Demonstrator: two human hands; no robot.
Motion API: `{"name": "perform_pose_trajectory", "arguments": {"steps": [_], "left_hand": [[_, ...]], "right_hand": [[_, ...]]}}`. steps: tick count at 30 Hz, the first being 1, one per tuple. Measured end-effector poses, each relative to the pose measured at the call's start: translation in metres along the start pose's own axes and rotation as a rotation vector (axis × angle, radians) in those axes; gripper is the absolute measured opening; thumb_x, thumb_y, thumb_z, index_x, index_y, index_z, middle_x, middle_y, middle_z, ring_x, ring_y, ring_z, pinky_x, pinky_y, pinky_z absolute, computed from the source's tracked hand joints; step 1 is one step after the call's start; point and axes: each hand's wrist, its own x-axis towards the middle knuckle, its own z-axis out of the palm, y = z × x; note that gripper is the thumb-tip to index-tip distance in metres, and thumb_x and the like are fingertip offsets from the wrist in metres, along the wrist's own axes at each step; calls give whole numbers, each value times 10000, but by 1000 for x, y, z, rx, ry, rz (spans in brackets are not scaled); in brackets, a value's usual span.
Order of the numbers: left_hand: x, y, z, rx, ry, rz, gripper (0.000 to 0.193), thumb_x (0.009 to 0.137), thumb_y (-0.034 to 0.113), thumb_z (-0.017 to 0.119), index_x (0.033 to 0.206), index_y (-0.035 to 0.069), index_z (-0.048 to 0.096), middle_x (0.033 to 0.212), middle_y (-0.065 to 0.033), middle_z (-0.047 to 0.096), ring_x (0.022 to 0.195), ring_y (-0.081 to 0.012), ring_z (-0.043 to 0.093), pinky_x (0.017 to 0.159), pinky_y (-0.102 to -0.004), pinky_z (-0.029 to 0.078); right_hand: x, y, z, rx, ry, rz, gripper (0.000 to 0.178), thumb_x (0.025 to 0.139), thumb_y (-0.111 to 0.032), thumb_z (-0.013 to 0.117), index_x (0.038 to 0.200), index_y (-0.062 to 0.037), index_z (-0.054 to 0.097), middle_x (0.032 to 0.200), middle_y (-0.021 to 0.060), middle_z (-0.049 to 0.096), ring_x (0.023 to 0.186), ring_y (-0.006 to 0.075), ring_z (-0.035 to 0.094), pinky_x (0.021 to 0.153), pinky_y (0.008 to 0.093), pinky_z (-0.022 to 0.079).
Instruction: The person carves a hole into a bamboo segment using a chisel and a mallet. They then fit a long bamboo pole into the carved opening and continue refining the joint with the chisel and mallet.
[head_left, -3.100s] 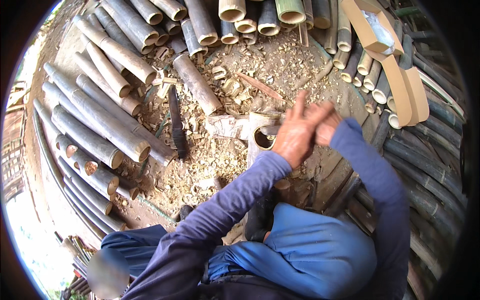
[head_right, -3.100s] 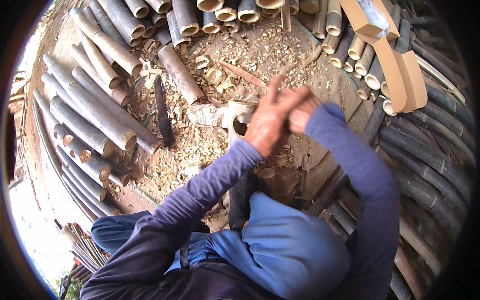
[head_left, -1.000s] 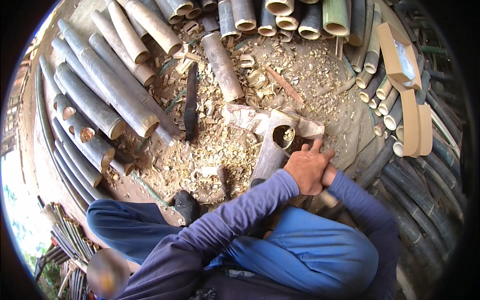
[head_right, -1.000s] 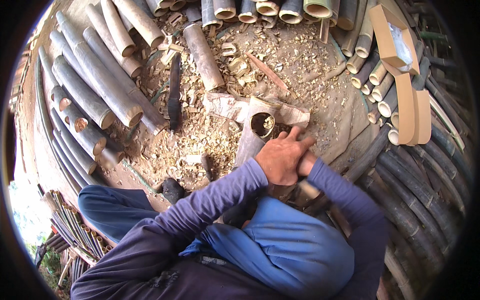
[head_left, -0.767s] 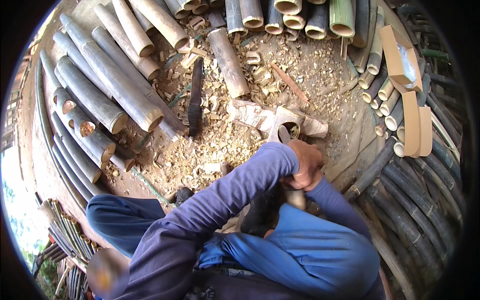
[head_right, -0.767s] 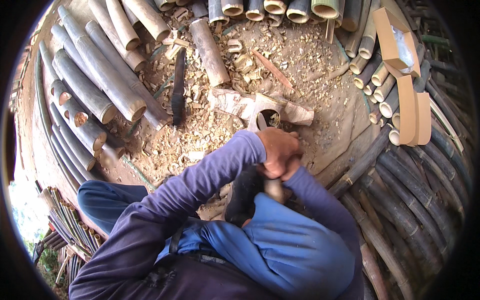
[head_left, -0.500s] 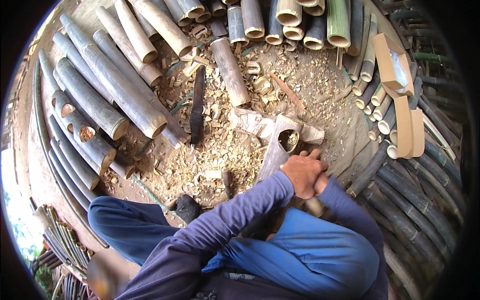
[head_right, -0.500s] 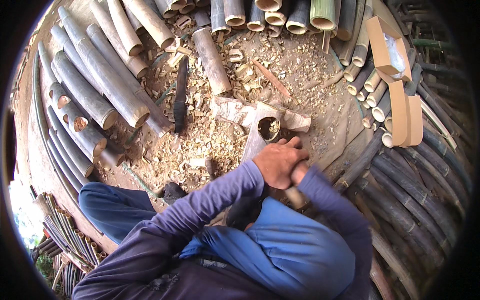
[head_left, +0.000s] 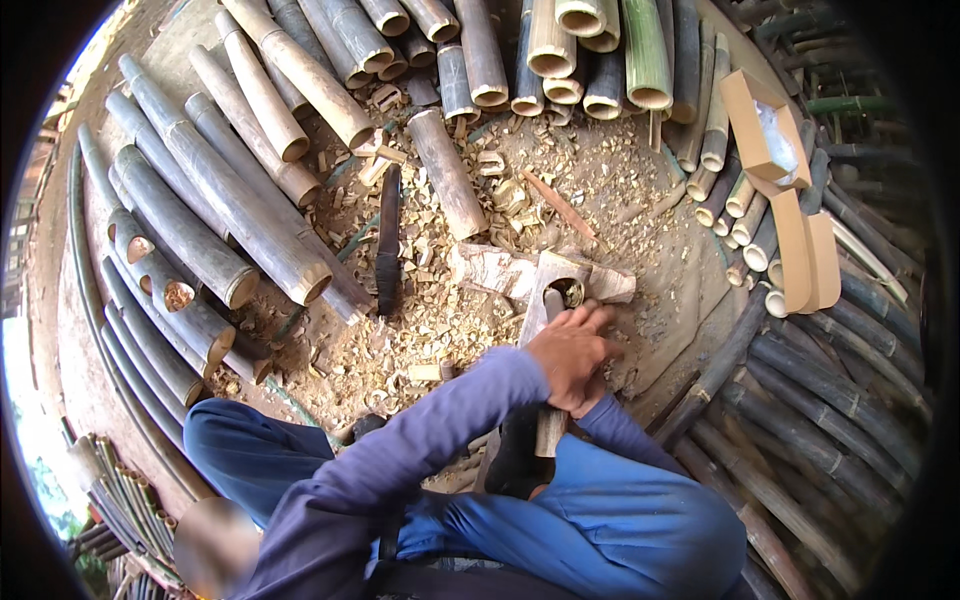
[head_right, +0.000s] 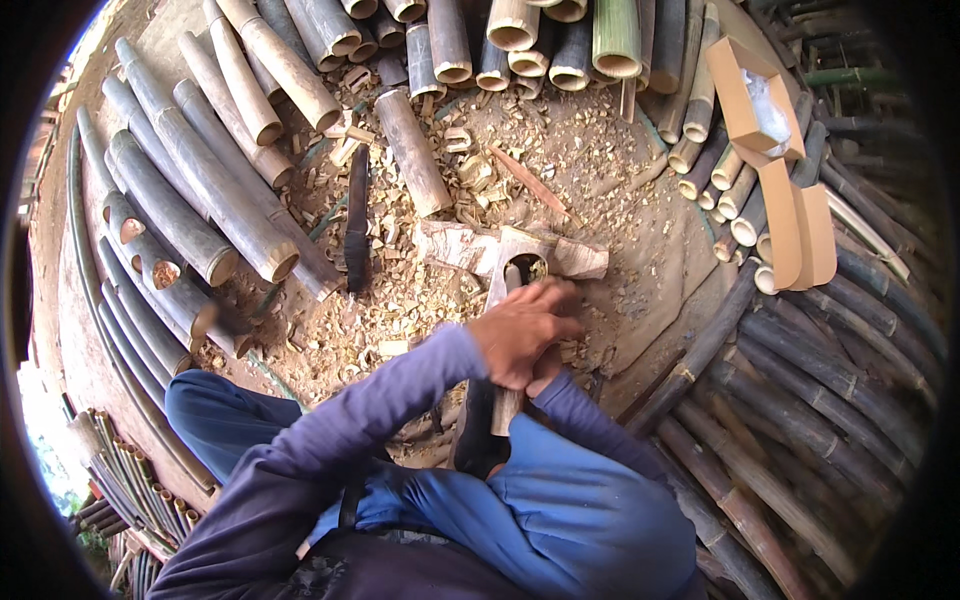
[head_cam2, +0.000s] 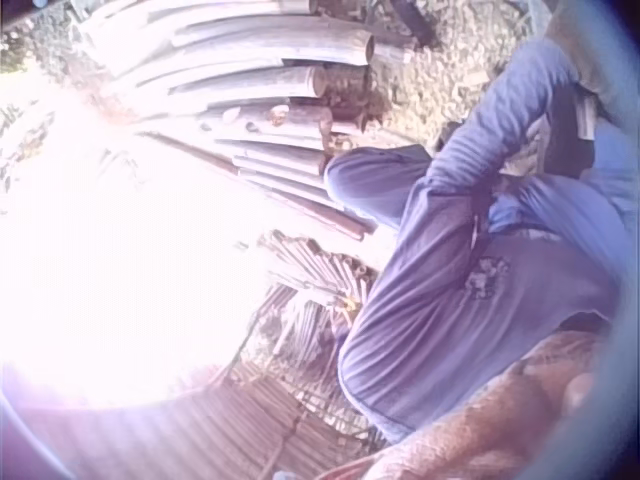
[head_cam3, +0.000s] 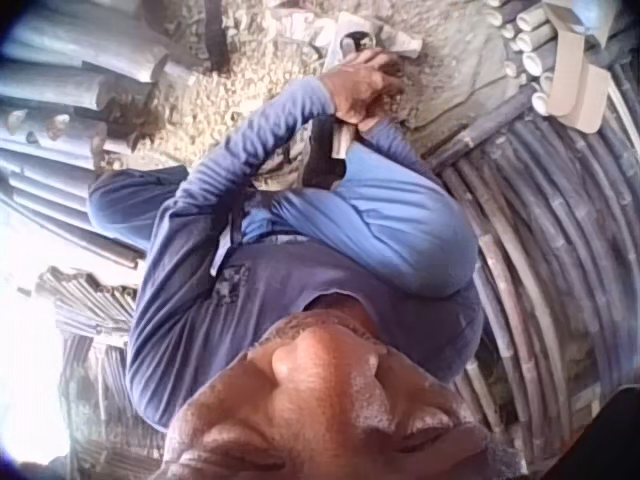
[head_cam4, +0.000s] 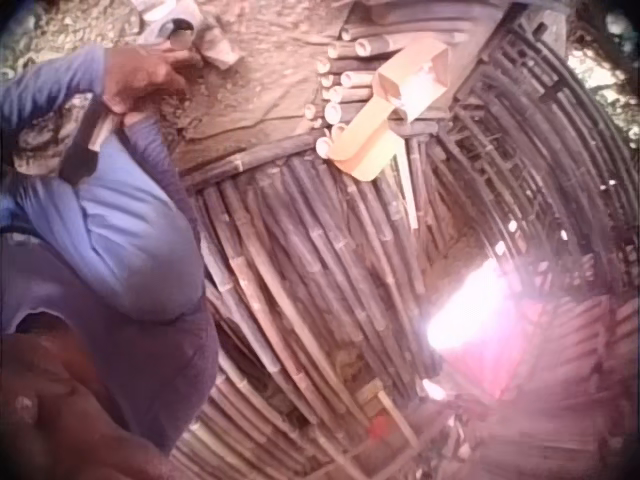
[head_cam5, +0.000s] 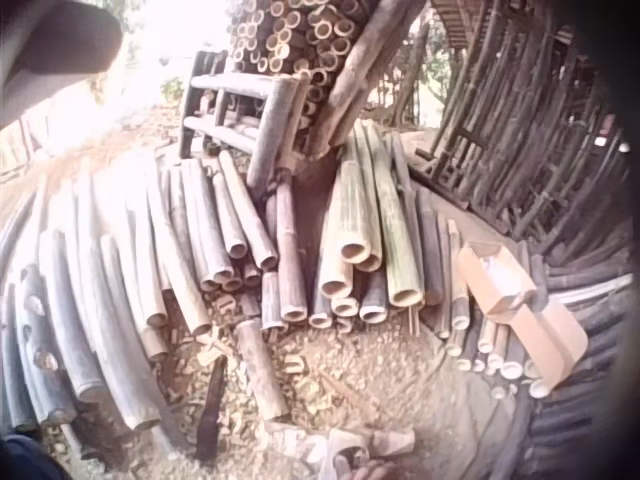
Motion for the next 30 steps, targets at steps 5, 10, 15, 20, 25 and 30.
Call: {"name": "perform_pose_trajectory", "arguments": {"steps": [5,10,15,20,25,30], "left_hand": [[-108,55,-15,-256,10,-600,953,681,109,789,1503,-4,320,1463,-292,429,1200,-466,575,1007,-500,516],[-130,35,-23,346,55,-616,427,758,133,746,1096,26,509,825,-142,573,797,-328,666,701,-458,531],[-22,26,-134,679,-349,-470,78,791,120,676,770,47,658,657,-114,660,659,-285,714,601,-420,573],[13,-52,-156,463,-689,-484,294,586,192,844,826,58,740,808,-157,732,823,-351,736,736,-440,583],[-64,-71,-99,-55,-537,-657,450,607,222,885,988,40,729,850,-169,739,806,-315,735,757,-416,582],[-97,-15,23,-284,-73,-827,407,677,186,849,995,-6,684,828,-208,719,781,-345,725,769,-447,579]], "right_hand": [[-57,18,6,544,-119,-3,285,1095,-383,479,1122,-114,568,1177,57,605,1082,158,582,907,377,507],[-40,10,14,421,-271,191,298,1076,-307,507,1190,-50,606,1086,82,669,1014,214,670,888,433,576],[2,5,21,969,-484,238,342,1073,-259,527,1293,-4,585,1232,153,693,1109,284,690,1009,430,568],[7,-24,31,921,-276,277,342,1075,-225,497,1225,64,601,1191,215,698,1129,309,693,1037,436,566],[3,-18,25,593,-206,355,329,1045,-226,516,1131,76,612,1057,211,712,1010,343,724,923,443,607],[-11,-20,-17,70,-125,372,390,961,-349,612,1003,36,659,892,177,709,632,273,725,580,370,624]]}}
